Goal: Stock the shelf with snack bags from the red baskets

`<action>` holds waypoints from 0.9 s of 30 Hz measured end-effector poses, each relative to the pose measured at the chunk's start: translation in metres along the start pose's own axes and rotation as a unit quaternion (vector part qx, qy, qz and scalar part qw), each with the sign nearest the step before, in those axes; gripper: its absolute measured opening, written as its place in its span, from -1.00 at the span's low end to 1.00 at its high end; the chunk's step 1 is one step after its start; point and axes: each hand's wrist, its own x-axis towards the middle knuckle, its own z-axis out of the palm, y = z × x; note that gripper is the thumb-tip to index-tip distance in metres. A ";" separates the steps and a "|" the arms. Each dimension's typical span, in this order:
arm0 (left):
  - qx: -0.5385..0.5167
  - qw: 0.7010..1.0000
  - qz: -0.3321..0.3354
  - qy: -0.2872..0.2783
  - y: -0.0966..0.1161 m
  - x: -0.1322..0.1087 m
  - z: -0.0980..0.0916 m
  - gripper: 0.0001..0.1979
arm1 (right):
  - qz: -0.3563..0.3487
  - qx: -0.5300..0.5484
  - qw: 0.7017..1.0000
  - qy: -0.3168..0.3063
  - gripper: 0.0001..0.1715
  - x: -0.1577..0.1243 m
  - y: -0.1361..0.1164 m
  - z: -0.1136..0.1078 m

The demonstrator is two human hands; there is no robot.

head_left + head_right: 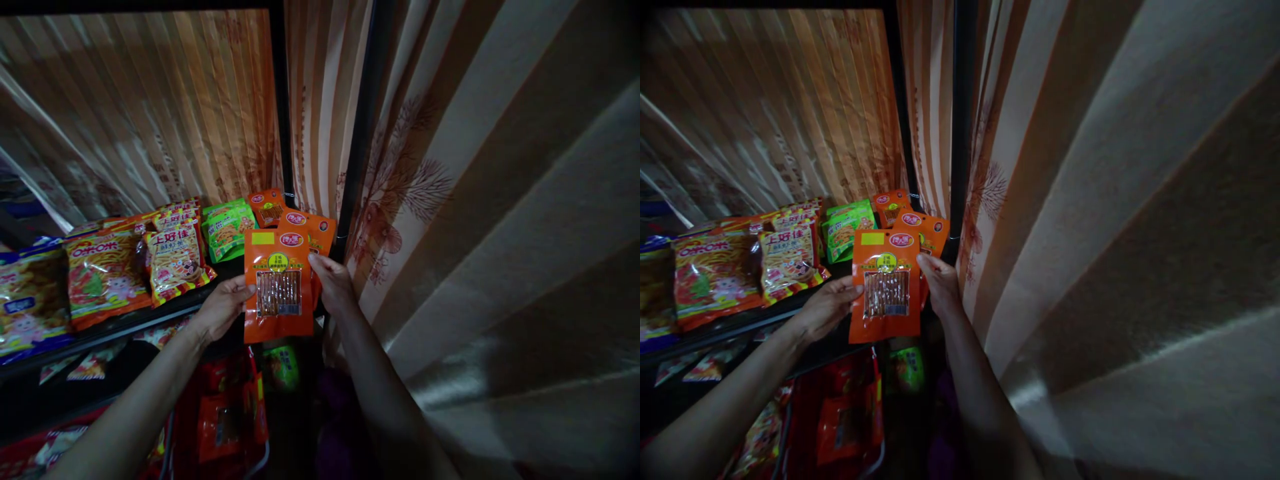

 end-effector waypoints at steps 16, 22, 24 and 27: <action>0.002 0.983 0.100 0.152 0.040 -0.005 -0.002 -0.64 | -0.218 -0.282 0.934 0.012 -0.72 0.000 0.007 -0.009; 0.243 0.923 0.238 0.178 0.031 -0.003 0.036 -0.74 | -0.244 -0.300 0.919 -0.082 -0.61 -0.022 -0.005 0.010; 0.302 0.899 0.270 0.168 0.027 0.000 0.056 -0.79 | -0.229 -0.290 0.918 -0.143 -0.53 -0.026 -0.012 0.012; 0.325 0.879 0.310 0.162 0.024 0.009 0.082 -0.82 | -0.219 -0.275 0.916 -0.190 -0.47 -0.025 -0.023 0.007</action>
